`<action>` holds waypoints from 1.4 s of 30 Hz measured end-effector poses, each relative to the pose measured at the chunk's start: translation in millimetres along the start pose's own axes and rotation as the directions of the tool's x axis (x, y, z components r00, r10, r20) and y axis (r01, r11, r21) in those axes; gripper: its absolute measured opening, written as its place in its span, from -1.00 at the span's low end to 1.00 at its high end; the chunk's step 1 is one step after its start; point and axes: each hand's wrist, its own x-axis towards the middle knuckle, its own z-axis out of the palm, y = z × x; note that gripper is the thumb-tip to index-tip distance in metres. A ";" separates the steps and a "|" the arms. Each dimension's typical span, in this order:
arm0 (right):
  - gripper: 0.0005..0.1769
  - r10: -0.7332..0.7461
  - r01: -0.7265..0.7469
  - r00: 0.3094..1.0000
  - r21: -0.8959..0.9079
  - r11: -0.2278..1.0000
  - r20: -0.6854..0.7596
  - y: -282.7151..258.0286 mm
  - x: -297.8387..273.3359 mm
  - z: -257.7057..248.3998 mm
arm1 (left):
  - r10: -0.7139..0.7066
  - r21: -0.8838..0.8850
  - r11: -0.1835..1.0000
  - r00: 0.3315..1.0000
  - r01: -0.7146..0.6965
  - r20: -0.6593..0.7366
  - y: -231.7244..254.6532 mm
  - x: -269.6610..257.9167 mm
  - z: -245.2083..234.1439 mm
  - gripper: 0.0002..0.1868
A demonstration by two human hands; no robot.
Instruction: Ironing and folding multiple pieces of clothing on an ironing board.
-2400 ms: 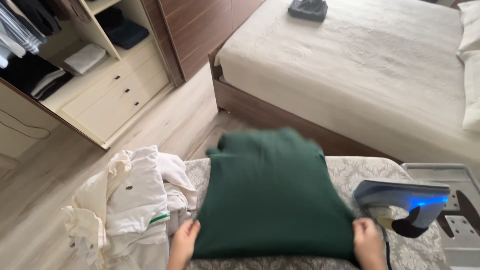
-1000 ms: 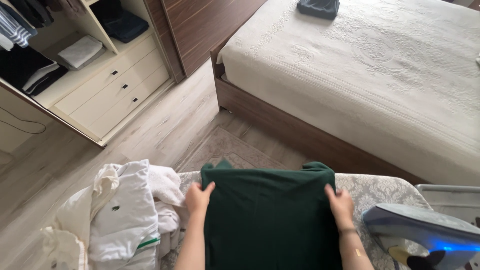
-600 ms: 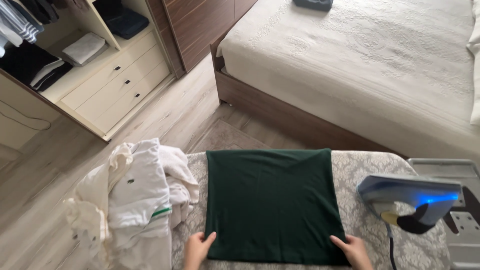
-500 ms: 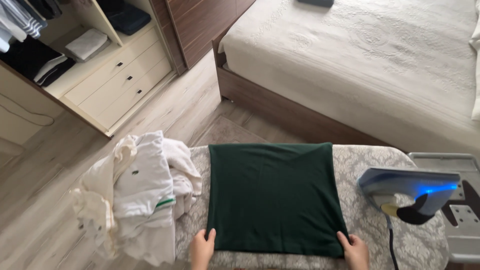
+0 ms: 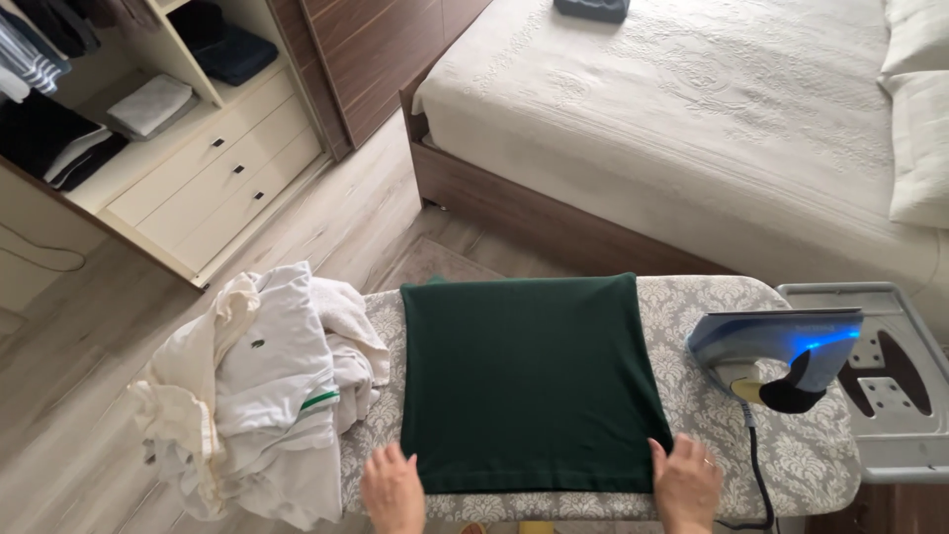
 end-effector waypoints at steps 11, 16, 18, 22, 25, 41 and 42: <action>-0.33 -0.646 0.732 0.681 0.362 0.577 -0.346 -191.3 120.8 -4.5 | 0.611 -0.184 0.745 0.767 -0.641 -0.198 183.9 71.2 56.3 -0.31; -0.26 -0.363 0.423 0.893 0.219 0.879 -0.266 -175.4 207.6 29.8 | 0.644 -0.198 0.735 0.759 -0.648 -0.092 187.7 67.4 50.6 -0.27; -0.17 -0.148 0.236 0.915 0.201 0.951 -0.374 -161.6 224.5 62.1 | 0.657 -0.192 0.707 0.733 -0.680 -0.178 184.3 67.0 58.5 -0.28; -0.27 -0.430 0.429 0.902 0.033 0.903 0.036 -192.1 159.9 -28.7 | 0.657 -0.164 0.708 0.726 -0.687 -0.205 207.5 92.6 75.0 -0.32; -0.12 -0.454 0.545 0.836 0.369 0.753 -0.307 -171.9 126.9 9.3 | 0.613 -0.156 0.733 0.743 -0.662 -0.270 229.7 99.2 75.8 -0.32; -0.42 0.591 -0.032 0.800 0.976 0.216 -0.105 96.0 56.2 90.8 | 0.877 -0.783 0.035 0.395 -0.621 -0.274 338.6 -82.2 14.0 -0.45; -0.30 0.609 0.143 0.758 0.970 0.194 -0.234 97.2 65.6 65.1 | 0.887 -0.838 -0.022 0.376 -0.546 -0.269 350.4 -90.5 -7.2 -0.52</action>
